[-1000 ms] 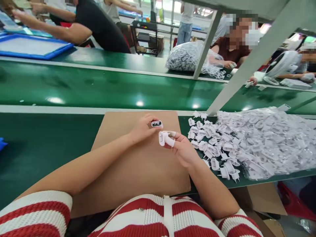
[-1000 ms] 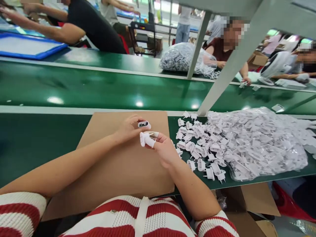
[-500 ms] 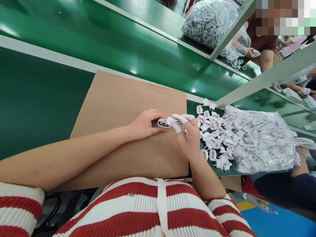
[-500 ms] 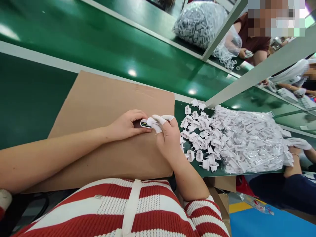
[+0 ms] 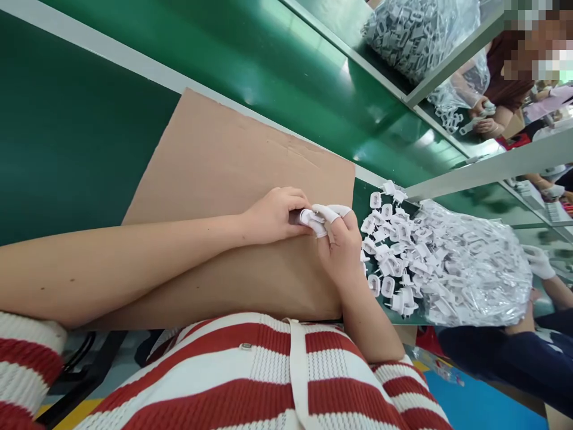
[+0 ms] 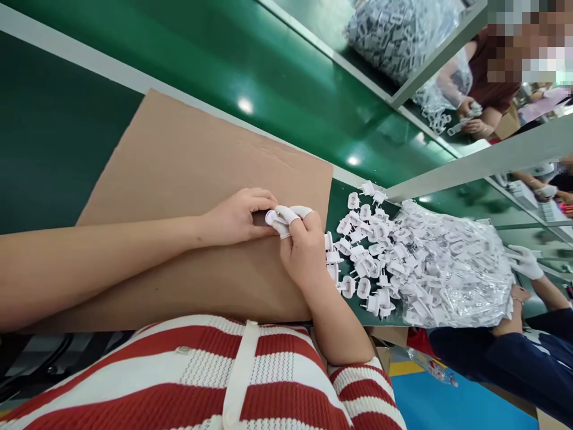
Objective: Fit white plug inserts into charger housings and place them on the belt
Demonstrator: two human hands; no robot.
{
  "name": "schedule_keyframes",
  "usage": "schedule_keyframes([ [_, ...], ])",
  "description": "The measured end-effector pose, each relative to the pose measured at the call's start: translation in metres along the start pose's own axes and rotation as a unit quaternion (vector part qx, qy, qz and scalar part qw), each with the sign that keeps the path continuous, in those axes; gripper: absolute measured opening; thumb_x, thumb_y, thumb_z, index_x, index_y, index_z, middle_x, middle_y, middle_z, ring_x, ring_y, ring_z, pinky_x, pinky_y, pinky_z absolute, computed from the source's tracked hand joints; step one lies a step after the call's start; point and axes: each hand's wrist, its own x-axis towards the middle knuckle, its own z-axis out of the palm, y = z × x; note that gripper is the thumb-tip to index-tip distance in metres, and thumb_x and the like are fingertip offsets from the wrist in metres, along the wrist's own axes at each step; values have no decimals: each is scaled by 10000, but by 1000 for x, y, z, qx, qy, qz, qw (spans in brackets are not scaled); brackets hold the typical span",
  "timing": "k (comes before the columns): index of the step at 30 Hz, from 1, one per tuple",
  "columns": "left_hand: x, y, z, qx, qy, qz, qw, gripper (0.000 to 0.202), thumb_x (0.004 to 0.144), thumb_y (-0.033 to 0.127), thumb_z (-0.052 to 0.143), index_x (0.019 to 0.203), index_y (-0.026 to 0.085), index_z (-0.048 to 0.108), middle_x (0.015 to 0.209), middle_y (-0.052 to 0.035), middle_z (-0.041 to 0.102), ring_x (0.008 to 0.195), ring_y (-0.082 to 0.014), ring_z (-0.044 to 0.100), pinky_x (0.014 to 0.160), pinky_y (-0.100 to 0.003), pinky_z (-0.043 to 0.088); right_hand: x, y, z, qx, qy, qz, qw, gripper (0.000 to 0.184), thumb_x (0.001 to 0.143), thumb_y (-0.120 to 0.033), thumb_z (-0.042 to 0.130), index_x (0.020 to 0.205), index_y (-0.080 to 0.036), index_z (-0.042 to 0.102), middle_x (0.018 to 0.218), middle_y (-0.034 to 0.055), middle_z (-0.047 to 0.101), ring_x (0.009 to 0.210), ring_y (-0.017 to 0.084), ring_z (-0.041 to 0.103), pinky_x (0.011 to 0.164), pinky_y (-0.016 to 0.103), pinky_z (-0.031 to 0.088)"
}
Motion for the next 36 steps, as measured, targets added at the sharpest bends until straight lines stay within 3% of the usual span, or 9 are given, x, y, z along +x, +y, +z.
schedule_keyframes([
  [6, 0, 1, -1, -7, -2, -1, 1000, 258, 859, 437, 767, 936, 191, 782, 967, -70, 729, 902, -229, 653, 856, -353, 475, 0, -3, -4, -7, 37, -10, 999, 321, 1016, -166, 604, 1317, -265, 654, 1133, 102, 722, 1035, 235, 687, 881, 402, 610],
  [13, 0, 1, -1, -5, -1, -1, 1000, 273, 864, 460, 754, 906, 190, 766, 974, -76, 734, 910, -236, 656, 867, -364, 477, 3, -5, 0, -13, -12, 22, 1000, 250, 1043, -226, 572, 1261, -231, 695, 1089, 118, 717, 1034, 244, 685, 895, 404, 612],
  [19, 1, 0, -1, 5, 8, -6, 1000, 284, 865, 473, 747, 860, 190, 750, 933, -73, 728, 876, -236, 656, 854, -371, 479, 3, -5, 1, -24, -22, 36, 999, 313, 1028, -190, 534, 1283, -255, 704, 1126, 128, 703, 1051, 269, 671, 913, 446, 596],
  [28, 0, -1, 0, 14, 8, -6, 1000, 292, 856, 484, 774, 874, 193, 773, 920, -72, 721, 843, -231, 650, 828, -366, 480, 0, -5, -2, -25, 45, 12, 999, 310, 1008, -168, 590, 1286, -278, 672, 1118, 105, 726, 1023, 253, 694, 876, 429, 612],
  [36, 0, 0, -2, 9, 5, -3, 1000, 240, 860, 428, 758, 856, 188, 747, 921, -69, 717, 856, -235, 655, 831, -368, 474, 4, -6, -1, -47, -17, 12, 999, 308, 1013, -181, 559, 1288, -254, 678, 1127, 122, 705, 1020, 269, 656, 879, 439, 573],
])
